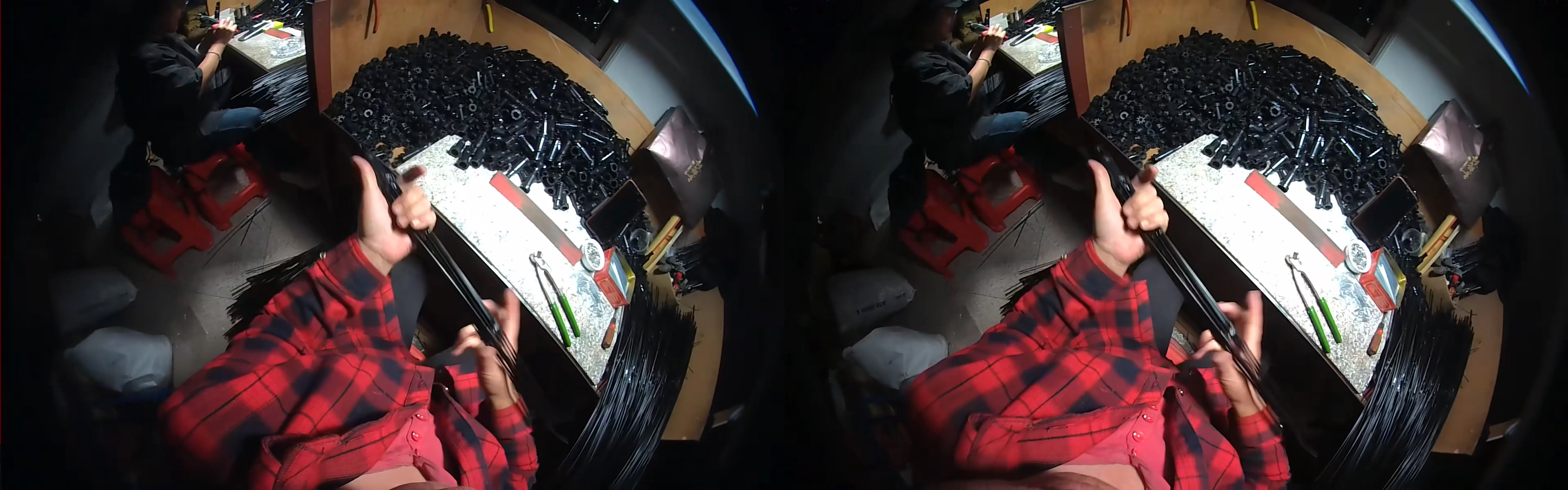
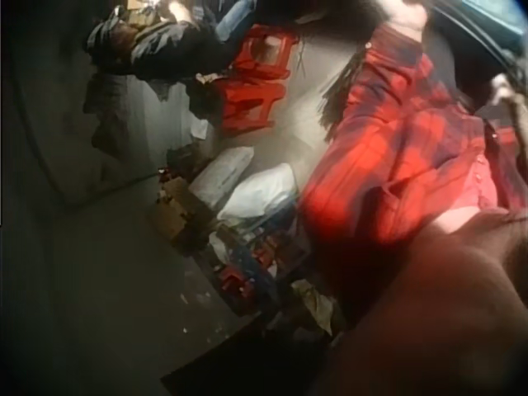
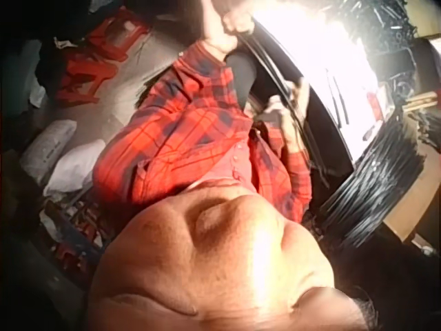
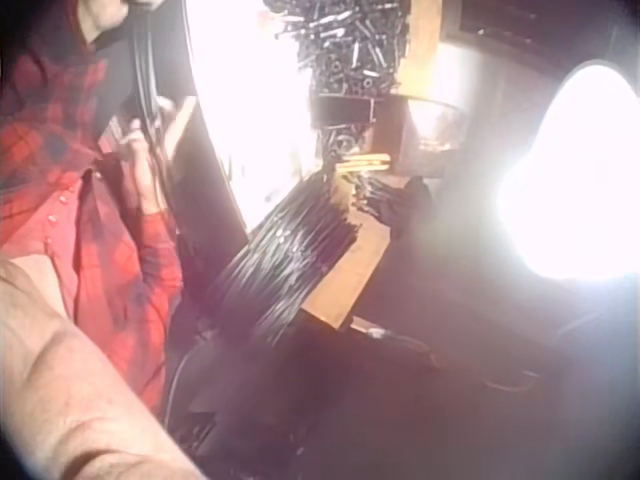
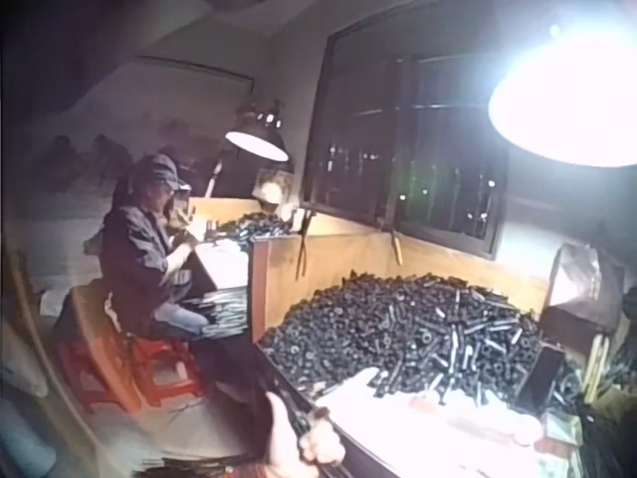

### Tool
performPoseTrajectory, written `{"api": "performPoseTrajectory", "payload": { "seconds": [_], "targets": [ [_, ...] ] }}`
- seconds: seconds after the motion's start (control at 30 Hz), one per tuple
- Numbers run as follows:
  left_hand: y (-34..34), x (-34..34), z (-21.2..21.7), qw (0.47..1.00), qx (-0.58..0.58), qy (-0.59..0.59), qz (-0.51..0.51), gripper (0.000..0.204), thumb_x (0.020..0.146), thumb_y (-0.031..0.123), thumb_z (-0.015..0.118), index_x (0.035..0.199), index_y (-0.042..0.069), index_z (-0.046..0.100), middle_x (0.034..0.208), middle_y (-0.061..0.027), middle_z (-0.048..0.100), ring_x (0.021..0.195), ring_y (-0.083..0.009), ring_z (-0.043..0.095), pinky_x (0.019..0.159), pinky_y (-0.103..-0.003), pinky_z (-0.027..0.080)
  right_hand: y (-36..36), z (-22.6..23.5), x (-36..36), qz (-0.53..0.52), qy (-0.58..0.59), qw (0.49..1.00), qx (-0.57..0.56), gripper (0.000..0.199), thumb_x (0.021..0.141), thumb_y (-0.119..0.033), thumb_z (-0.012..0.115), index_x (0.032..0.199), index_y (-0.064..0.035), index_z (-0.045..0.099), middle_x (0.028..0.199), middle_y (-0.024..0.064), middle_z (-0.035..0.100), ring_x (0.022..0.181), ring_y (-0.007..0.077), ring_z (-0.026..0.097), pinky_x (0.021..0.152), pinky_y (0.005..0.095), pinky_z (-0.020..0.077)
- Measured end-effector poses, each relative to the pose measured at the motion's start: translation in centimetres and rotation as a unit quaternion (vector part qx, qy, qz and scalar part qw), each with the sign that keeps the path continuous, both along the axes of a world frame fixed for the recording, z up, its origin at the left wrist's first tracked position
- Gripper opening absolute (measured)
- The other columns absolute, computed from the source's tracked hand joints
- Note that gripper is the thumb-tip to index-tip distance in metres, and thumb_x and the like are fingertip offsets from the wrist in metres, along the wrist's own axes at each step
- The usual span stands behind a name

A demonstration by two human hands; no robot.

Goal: Assembling and trimming industrial wire components at a workstation.

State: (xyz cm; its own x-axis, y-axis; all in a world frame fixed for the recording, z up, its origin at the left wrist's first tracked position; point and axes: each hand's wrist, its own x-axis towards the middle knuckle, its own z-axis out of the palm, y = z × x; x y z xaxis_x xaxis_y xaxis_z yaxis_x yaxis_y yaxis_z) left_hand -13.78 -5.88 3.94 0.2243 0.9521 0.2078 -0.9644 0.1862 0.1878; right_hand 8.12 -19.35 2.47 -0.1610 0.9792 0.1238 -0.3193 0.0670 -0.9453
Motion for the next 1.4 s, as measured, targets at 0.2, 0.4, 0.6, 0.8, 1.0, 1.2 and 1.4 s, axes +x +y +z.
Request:
{"api": "performPoseTrajectory", "payload": {
  "seconds": [0.2, 0.4, 0.6, 0.8, 1.0, 1.2, 1.4],
  "targets": [
    [-6.4, 7.0, -1.6, 0.958, -0.071, 0.16, -0.225, 0.084, 0.078, 0.077, 0.023, 0.105, 0.003, 0.053, 0.074, -0.0063, 0.06, 0.075, -0.0216, 0.06, 0.071, -0.032, 0.047, 1.2, 7.2, 5.6, -0.092, -0.116, 0.971, 0.191, 0.03, 0.081, -0.02, 0.065, 0.1, 0.0029, 0.058, 0.099, 0.017, 0.054, 0.072, 0.0166, 0.058, 0.052, 0.0253, 0.0479],
    [-6.4, 5.7, -2.8, 0.812, 0.224, 0.493, -0.219, 0.055, 0.087, 0.052, 0.046, 0.109, 0.002, 0.052, 0.082, -0.0042, 0.059, 0.076, -0.0103, 0.058, 0.069, -0.023, 0.046, 3.4, 5.1, 3.8, 0.018, -0.396, 0.918, -0.011, 0.016, 0.081, -0.013, 0.064, 0.075, 0.0019, 0.06, 0.067, 0.0085, 0.057, 0.052, 0.012, 0.055, 0.047, 0.0253, 0.0441],
    [-3.3, 6.4, 6.5, 0.805, 0.31, 0.478, 0.166, 0.045, 0.081, 0.021, 0.068, 0.116, 0.004, 0.045, 0.092, -0.0023, 0.053, 0.078, -0.0088, 0.055, 0.073, -0.022, 0.046, 4.7, 0.9, 0.1, 0.131, -0.429, 0.892, -0.049, 0.026, 0.084, -0.019, 0.062, 0.066, -0.0008, 0.056, 0.051, 0.0031, 0.052, 0.043, 0.0104, 0.052, 0.041, 0.0244, 0.0405],
    [-1.4, 6.5, 9.3, 0.876, 0.309, 0.371, 0.004, 0.035, 0.08, 0.005, 0.067, 0.11, 0.002, 0.051, 0.093, -0.0043, 0.056, 0.076, -0.0103, 0.058, 0.07, -0.023, 0.049, 4.6, 1.8, -0.1, 0.172, -0.446, 0.877, -0.034, 0.026, 0.082, -0.022, 0.063, 0.067, -0.0014, 0.057, 0.051, 0.0039, 0.052, 0.044, 0.0098, 0.052, 0.043, 0.0246, 0.0415],
    [-0.9, 7.6, 10.1, 0.835, 0.368, 0.406, -0.056, 0.012, 0.08, 0.004, 0.067, 0.089, 0.001, 0.06, 0.08, -0.0024, 0.061, 0.072, -0.0072, 0.058, 0.065, -0.021, 0.048, 6.1, 4.6, 3.9, 0.183, -0.379, 0.895, 0.147, 0.023, 0.081, -0.021, 0.064, 0.09, -0.0001, 0.059, 0.077, 0.007, 0.059, 0.064, 0.0077, 0.055, 0.055, 0.0223, 0.0437],
    [-1.4, 8.0, 10.7, 0.808, 0.389, 0.428, -0.114, 0.008, 0.081, 0.007, 0.067, 0.085, 0.001, 0.064, 0.077, -0.0019, 0.064, 0.072, -0.0055, 0.058, 0.064, -0.02, 0.047, 5.6, 10.5, 5.5, 0.096, -0.185, 0.978, 0.026, 0.03, 0.084, -0.018, 0.062, 0.102, 0.0051, 0.057, 0.084, 0.0048, 0.059, 0.061, 0.0075, 0.05, 0.052, 0.0203, 0.0406],
    [-0.7, 8.1, 9.9, 0.814, 0.403, 0.418, -0.022, 0.014, 0.081, 0.01, 0.067, 0.085, -0.003, 0.065, 0.075, -0.0054, 0.066, 0.066, -0.0062, 0.058, 0.059, -0.021, 0.048, 5.7, 9.7, 4.5, 0.031, -0.176, 0.982, 0.066, 0.025, 0.087, -0.012, 0.058, 0.104, 0.0056, 0.057, 0.085, 0.0063, 0.06, 0.063, 0.01, 0.054, 0.056, 0.0215, 0.0443]
  ]
}}
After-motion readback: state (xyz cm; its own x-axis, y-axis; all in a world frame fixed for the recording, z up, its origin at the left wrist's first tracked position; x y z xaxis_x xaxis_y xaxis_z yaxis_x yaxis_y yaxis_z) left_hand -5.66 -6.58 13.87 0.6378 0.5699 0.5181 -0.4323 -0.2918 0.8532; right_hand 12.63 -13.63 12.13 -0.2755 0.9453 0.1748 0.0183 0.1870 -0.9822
